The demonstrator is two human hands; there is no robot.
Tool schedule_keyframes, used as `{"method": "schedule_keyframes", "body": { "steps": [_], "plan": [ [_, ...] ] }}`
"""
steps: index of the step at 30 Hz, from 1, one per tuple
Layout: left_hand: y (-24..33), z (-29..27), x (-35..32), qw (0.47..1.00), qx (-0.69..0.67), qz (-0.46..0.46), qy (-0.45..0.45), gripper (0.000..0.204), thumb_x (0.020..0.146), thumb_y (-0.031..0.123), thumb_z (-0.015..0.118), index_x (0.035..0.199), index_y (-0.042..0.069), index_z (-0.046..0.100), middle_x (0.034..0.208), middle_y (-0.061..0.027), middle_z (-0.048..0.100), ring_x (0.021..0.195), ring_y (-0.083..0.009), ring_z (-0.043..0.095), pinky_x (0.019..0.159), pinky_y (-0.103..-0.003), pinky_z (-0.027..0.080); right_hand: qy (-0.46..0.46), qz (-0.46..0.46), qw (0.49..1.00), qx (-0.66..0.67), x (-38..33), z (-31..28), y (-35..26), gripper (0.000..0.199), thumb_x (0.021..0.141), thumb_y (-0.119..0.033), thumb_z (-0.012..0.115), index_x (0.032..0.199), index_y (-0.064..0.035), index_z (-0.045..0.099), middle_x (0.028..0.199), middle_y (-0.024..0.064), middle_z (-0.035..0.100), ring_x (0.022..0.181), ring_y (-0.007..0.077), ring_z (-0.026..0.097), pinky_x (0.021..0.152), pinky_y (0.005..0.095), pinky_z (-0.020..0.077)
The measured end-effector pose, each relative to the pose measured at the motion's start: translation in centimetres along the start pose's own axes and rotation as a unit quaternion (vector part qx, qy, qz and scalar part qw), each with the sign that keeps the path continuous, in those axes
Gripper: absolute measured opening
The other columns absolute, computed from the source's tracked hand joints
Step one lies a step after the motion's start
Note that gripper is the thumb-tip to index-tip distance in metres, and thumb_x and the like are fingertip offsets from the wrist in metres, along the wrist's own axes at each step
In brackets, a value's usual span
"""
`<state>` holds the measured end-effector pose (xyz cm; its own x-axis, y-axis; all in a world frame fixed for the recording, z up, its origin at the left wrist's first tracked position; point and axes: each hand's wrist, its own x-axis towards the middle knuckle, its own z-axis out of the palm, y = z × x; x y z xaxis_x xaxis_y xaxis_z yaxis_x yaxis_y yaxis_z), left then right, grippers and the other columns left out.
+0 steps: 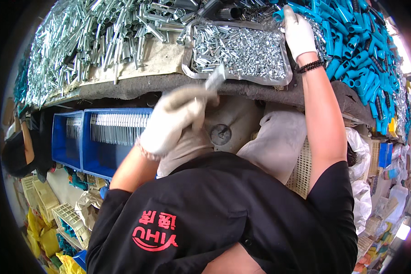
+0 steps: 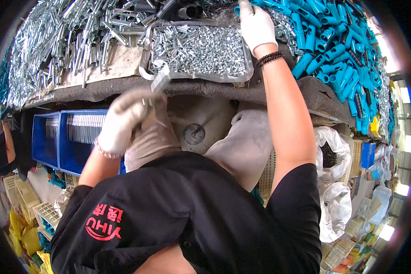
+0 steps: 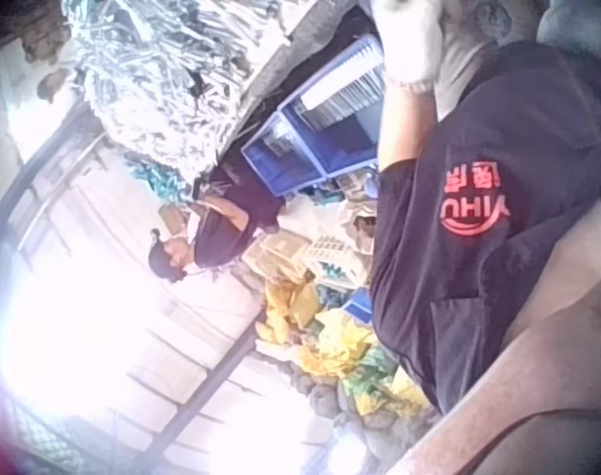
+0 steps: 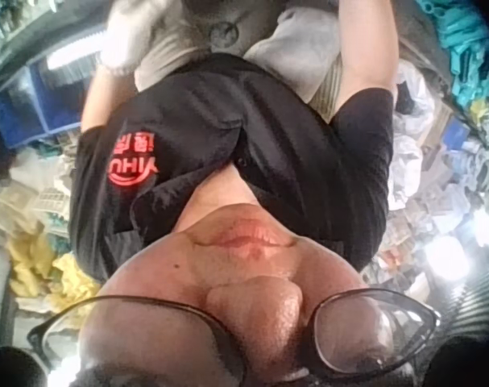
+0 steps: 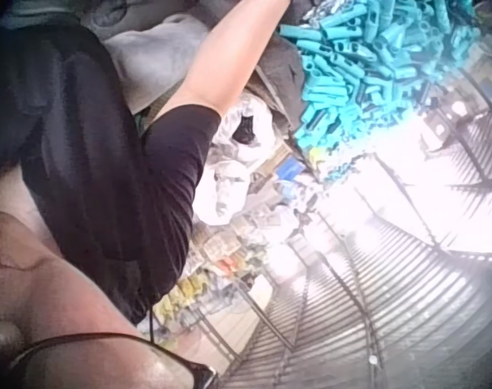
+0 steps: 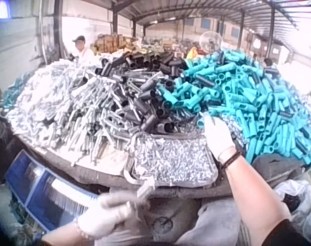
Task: Assembling hardware components into handheld tools in a manufacturing setting.
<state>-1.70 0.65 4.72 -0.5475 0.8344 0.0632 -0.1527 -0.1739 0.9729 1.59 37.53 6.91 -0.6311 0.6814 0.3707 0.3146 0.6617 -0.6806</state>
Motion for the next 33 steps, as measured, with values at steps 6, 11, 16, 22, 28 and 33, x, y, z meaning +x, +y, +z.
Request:
{"method": "schedule_keyframes", "body": {
  "steps": [6,11,16,22,28,33],
  "plan": [
    [2.9,2.6,13.8,0.898,0.398,0.169,0.077,0.073,0.079,0.045,0.083,0.131,-0.003,0.061,0.102,-0.0092,0.071,0.084,-0.0092,0.063,0.077,-0.026,0.051,0.048,0.009,0.999,-0.016,-2.7,-0.5,-3.9,0.076,0.095,-0.067,0.046,0.089,0.0046,0.069,0.088,0.0331,0.066,0.092,0.0493,0.064,0.086,0.0496,0.0495],
    [1.3,4.5,17.5,0.924,0.358,0.128,-0.042,0.079,0.078,0.054,0.082,0.125,-0.006,0.062,0.104,-0.0145,0.071,0.093,-0.0196,0.067,0.082,-0.029,0.053,0.048,0.075,0.984,0.151,-4.2,-0.8,-4.4,0.059,0.093,-0.057,0.063,0.082,0.0008,0.065,0.068,0.0081,0.062,0.068,0.0170,0.061,0.066,0.0325,0.0489],
    [3.3,4.5,16.4,0.983,0.128,-0.108,-0.080,0.038,0.087,0.039,0.074,0.106,0.006,0.071,0.078,0.0005,0.063,0.051,-0.0014,0.040,0.043,-0.018,0.027,-0.016,-0.223,0.965,0.137,-5.6,-4.1,-3.0,0.015,0.093,-0.012,0.071,0.094,-0.0012,0.061,0.081,0.0049,0.064,0.068,0.0094,0.058,0.065,0.0260,0.0490],
    [2.2,4.8,16.2,0.933,0.355,0.053,-0.012,0.045,0.085,0.038,0.076,0.107,-0.001,0.071,0.082,-0.0065,0.066,0.072,-0.0187,0.065,0.067,-0.030,0.052,-0.083,0.026,0.964,0.250,-6.8,-3.8,-3.5,0.037,0.095,-0.036,0.070,0.100,-0.0009,0.062,0.081,0.0032,0.065,0.057,0.0095,0.056,0.052,0.0242,0.0451],
    [1.1,4.1,16.1,0.783,0.561,0.256,0.078,0.040,0.077,0.030,0.084,0.107,0.006,0.073,0.104,-0.0155,0.066,0.092,-0.0335,0.068,0.081,-0.038,0.055,-0.243,0.278,0.835,0.407,-6.5,-4.4,-2.7,0.063,0.095,-0.065,0.055,0.102,-0.0029,0.064,0.069,0.0017,0.061,0.052,0.0091,0.054,0.046,0.0227,0.0369],
    [1.5,5.1,14.8,0.695,0.677,0.240,0.029,0.035,0.076,0.036,0.082,0.094,0.009,0.069,0.109,-0.0128,0.062,0.089,-0.0308,0.068,0.075,-0.043,0.056,-0.304,0.317,0.832,0.338,-6.8,-4.3,-3.3,0.063,0.092,-0.065,0.060,0.096,-0.0030,0.064,0.064,0.0028,0.058,0.049,0.0103,0.052,0.045,0.0227,0.0358]
  ]
}}
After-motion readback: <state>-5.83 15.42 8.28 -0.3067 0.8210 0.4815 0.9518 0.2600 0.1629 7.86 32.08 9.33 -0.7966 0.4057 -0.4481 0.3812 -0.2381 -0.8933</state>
